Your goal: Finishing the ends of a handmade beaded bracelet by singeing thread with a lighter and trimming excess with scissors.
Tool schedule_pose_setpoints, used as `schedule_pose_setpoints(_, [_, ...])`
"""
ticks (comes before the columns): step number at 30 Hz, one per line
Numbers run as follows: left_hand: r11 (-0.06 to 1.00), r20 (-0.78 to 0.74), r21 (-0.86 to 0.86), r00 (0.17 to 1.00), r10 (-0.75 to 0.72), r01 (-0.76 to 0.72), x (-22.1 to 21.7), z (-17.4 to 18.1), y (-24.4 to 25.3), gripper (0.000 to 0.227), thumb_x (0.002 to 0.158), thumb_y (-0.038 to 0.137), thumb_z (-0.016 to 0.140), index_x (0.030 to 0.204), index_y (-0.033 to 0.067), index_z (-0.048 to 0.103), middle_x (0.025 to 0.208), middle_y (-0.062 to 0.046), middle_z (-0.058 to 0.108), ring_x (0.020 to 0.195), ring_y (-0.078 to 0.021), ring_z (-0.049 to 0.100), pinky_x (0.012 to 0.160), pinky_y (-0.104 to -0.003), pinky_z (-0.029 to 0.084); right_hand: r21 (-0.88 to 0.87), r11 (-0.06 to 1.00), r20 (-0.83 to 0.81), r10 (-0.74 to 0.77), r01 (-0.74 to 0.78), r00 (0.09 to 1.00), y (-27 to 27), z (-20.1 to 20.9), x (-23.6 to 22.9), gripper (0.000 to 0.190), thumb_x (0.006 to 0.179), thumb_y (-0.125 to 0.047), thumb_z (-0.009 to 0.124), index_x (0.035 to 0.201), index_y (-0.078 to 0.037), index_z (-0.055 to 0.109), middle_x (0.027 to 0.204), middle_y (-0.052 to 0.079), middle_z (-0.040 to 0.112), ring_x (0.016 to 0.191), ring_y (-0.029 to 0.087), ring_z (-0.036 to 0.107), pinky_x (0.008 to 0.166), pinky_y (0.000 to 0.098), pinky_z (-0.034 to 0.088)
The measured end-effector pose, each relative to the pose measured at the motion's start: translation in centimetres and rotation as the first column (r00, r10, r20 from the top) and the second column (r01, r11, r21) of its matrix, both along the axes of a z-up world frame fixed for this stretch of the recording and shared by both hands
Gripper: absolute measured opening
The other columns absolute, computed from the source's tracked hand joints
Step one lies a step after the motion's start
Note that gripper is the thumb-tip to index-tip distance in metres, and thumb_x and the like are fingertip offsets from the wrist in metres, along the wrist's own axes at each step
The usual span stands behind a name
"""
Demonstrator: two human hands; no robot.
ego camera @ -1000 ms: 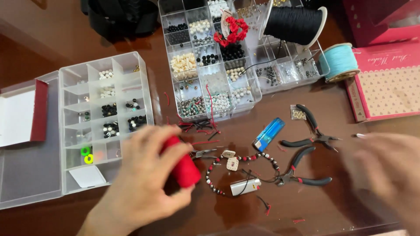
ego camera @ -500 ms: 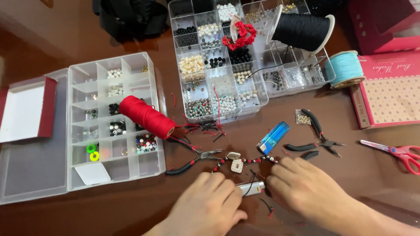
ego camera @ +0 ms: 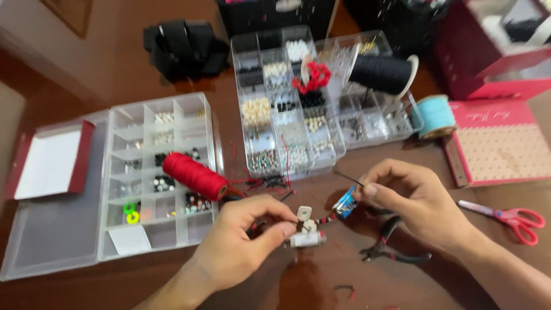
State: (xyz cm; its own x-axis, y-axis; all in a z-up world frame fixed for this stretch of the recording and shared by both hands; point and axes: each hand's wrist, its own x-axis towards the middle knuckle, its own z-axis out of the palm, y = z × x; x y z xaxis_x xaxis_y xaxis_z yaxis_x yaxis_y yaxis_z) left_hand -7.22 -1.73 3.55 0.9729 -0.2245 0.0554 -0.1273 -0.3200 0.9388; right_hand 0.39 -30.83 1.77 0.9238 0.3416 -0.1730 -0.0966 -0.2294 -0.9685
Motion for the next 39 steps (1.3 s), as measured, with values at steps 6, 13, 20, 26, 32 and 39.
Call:
schedule_pose_setpoints(6, [0.926, -0.174, -0.348, 0.98, 0.091, -0.148, 3.0, 6.1, -0.1, 0.012, 0.089, 0.002, 0.074, 0.1, 0.0008, 0.078, 0.089, -0.006, 0.077, 0.08, -0.0105, 0.073, 0.072, -0.022, 0.061, 0.4, 0.9, 0.157, 0.118, -0.172, 0.98, 2.0, 5.4, 3.0, 0.006, 0.096, -0.002, 0.065, 0.101, -0.001, 0.062, 0.085, 0.016, 0.071, 0.073, 0.023, 0.072, 0.068, 0.0333, 0.06])
schedule_pose_setpoints(13, [0.982, 0.213, -0.14, 0.965, 0.154, -0.126, 4.9, 11.0, -2.6, 0.014, 0.083, 0.022, 0.081, 0.089, 0.0097, 0.083, 0.085, -0.001, 0.083, 0.076, -0.0074, 0.072, 0.07, -0.023, 0.059, 0.156, 0.962, 0.261, 0.179, -0.224, 0.949, 3.0, 12.0, 3.5, 0.025, 0.089, -0.012, 0.071, 0.102, 0.006, 0.082, 0.094, 0.012, 0.078, 0.078, 0.018, 0.07, 0.07, 0.0303, 0.056])
schedule_pose_setpoints(20, [0.992, 0.558, -0.005, 0.823, 0.11, -0.13, 4.7, 9.9, -4.1, 0.005, 0.087, 0.014, 0.078, 0.09, 0.0099, 0.077, 0.086, -0.002, 0.079, 0.077, -0.0157, 0.073, 0.073, -0.029, 0.057, -0.125, 0.976, 0.449, 0.215, -0.178, 0.867, 3.9, 12.5, 1.6, 0.033, 0.073, -0.021, 0.09, 0.102, -0.005, 0.087, 0.087, 0.003, 0.078, 0.067, 0.008, 0.065, 0.057, 0.0226, 0.053])
schedule_pose_setpoints(26, [0.983, 0.632, 0.012, 0.763, 0.135, -0.184, 5.0, 8.3, -3.8, 0.006, 0.086, 0.011, 0.081, 0.087, 0.011, 0.075, 0.076, -0.001, 0.075, 0.07, -0.0175, 0.069, 0.069, -0.031, 0.054, -0.276, 0.939, 0.555, 0.332, -0.207, 0.763, 3.9, 11.8, 1.6, 0.052, 0.065, -0.035, 0.095, 0.108, -0.009, 0.082, 0.094, -0.001, 0.078, 0.076, 0.009, 0.068, 0.066, 0.0243, 0.057])
schedule_pose_setpoints(32, [0.984, 0.604, 0.081, 0.793, 0.079, -0.16, 5.4, 7.9, -3.1, 0.008, 0.084, 0.015, 0.084, 0.084, 0.0125, 0.076, 0.075, 0.0, 0.075, 0.069, -0.017, 0.068, 0.069, -0.032, 0.051, -0.319, 0.935, 0.577, 0.323, -0.157, 0.75, 4.6, 11.3, 2.2, 0.018, 0.089, -0.022, 0.07, 0.094, -0.01, 0.084, 0.084, -0.004, 0.086, 0.076, 0.008, 0.077, 0.068, 0.0225, 0.06])
schedule_pose_setpoints(39, [0.995, -0.322, -0.098, 0.946, -0.039, 0.008, 7.1, 10.1, -1.6, 0.045, 0.095, 0.034, 0.062, 0.135, 0.0151, 0.071, 0.072, 0.001, 0.065, 0.069, -0.0082, 0.064, 0.065, -0.025, 0.053, -0.297, 0.931, 0.513, 0.344, -0.214, 0.786, 4.3, 11.0, 3.1, 0.02, 0.091, -0.024, 0.069, 0.094, -0.012, 0.085, 0.086, -0.004, 0.084, 0.077, 0.008, 0.075, 0.067, 0.0233, 0.057])
